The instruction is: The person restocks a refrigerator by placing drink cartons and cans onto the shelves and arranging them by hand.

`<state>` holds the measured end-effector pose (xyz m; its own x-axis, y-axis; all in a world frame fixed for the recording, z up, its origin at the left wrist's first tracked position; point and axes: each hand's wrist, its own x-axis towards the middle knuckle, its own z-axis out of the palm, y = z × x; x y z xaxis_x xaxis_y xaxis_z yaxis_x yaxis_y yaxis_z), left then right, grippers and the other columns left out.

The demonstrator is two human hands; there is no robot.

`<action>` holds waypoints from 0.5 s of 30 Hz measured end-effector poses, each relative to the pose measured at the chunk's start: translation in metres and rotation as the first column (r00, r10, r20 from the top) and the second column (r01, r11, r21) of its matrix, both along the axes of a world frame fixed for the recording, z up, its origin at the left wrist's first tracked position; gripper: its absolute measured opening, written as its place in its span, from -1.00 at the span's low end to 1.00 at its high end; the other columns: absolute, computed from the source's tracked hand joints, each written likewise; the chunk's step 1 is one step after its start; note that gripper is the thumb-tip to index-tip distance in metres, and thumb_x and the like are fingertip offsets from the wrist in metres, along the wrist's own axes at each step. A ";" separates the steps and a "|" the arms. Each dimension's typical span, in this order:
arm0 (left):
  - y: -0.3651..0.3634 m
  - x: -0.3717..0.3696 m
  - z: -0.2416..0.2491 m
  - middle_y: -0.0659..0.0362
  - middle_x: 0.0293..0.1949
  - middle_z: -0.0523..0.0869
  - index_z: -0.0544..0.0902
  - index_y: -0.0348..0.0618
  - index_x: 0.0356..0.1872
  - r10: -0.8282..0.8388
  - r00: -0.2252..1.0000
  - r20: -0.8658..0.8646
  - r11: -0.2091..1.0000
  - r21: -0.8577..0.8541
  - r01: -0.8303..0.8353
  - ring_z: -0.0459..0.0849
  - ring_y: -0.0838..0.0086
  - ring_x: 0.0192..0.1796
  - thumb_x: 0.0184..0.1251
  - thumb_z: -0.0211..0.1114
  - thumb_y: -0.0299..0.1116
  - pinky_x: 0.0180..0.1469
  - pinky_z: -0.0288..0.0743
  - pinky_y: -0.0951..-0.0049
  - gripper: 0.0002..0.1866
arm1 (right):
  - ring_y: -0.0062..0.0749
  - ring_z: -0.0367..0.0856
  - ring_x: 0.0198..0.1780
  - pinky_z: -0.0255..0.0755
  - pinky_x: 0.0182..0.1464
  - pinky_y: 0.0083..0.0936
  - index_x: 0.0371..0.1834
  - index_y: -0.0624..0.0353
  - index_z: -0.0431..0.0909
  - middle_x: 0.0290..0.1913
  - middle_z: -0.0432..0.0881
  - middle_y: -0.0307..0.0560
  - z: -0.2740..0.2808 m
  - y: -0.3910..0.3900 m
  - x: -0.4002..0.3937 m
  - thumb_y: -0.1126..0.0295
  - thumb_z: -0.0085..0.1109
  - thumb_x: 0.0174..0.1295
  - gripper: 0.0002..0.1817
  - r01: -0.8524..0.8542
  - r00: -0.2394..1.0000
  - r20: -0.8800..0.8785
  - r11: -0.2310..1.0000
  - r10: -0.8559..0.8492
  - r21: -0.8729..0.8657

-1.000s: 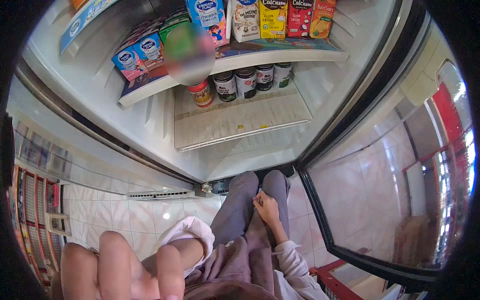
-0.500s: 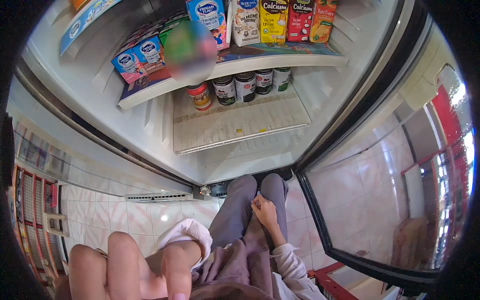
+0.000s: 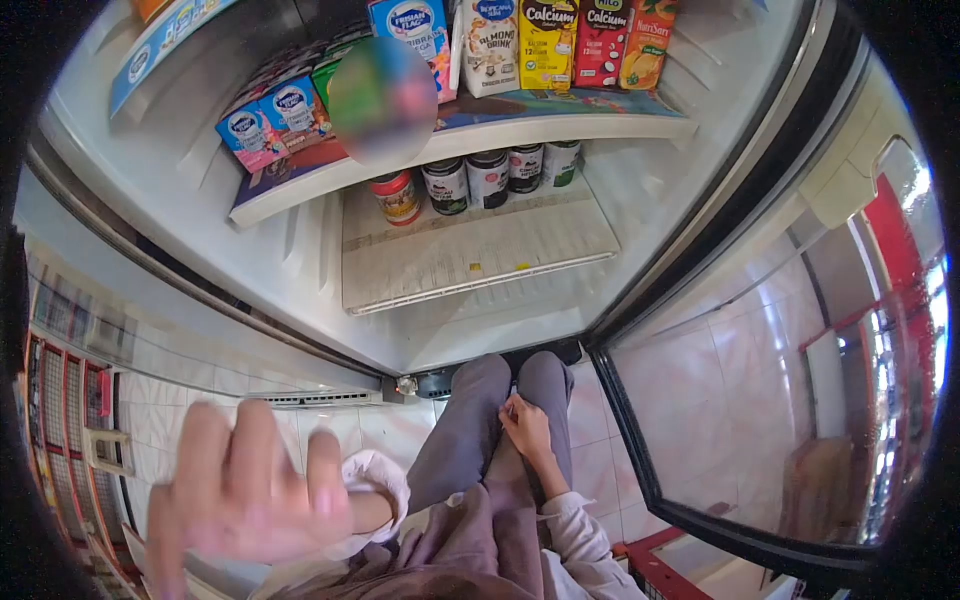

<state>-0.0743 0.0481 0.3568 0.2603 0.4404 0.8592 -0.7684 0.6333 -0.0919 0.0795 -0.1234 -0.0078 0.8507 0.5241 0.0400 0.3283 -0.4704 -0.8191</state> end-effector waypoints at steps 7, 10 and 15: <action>0.014 0.003 -0.033 0.19 -0.06 0.22 0.31 0.00 0.03 0.067 0.956 -0.284 0.996 -0.033 -0.080 0.36 0.23 -0.08 0.24 0.25 0.03 -0.06 0.37 0.13 -0.50 | -0.45 0.59 -0.49 0.44 -0.37 -0.44 -0.29 0.26 0.57 -0.52 0.59 -0.13 0.002 -0.012 0.006 0.39 0.27 0.23 -0.84 0.037 0.966 -0.256 0.981 0.014 0.193; 0.002 -0.001 -0.057 0.18 -0.07 0.25 0.33 -0.01 0.02 0.011 0.884 -0.467 1.000 0.004 -0.010 0.38 0.23 -0.08 0.25 0.25 0.01 -0.06 0.38 0.14 -0.52 | -0.60 0.54 -0.42 0.41 -0.33 -0.55 -0.33 0.31 0.58 -0.46 0.60 -0.16 0.075 -0.023 0.016 0.44 0.25 0.25 -0.87 0.194 0.875 -0.483 0.881 0.044 0.432; -0.014 -0.002 -0.073 0.16 -0.07 0.30 0.35 -0.04 0.01 -0.061 0.817 -0.573 0.996 0.017 0.086 0.41 0.23 -0.09 0.27 0.25 -0.03 -0.07 0.41 0.16 -0.55 | -0.32 0.55 -0.32 0.44 -0.19 -0.34 -0.32 0.27 0.59 -0.38 0.60 -0.07 0.321 -0.063 0.008 0.00 0.20 0.27 -0.54 -0.129 0.838 0.486 0.776 -0.247 0.617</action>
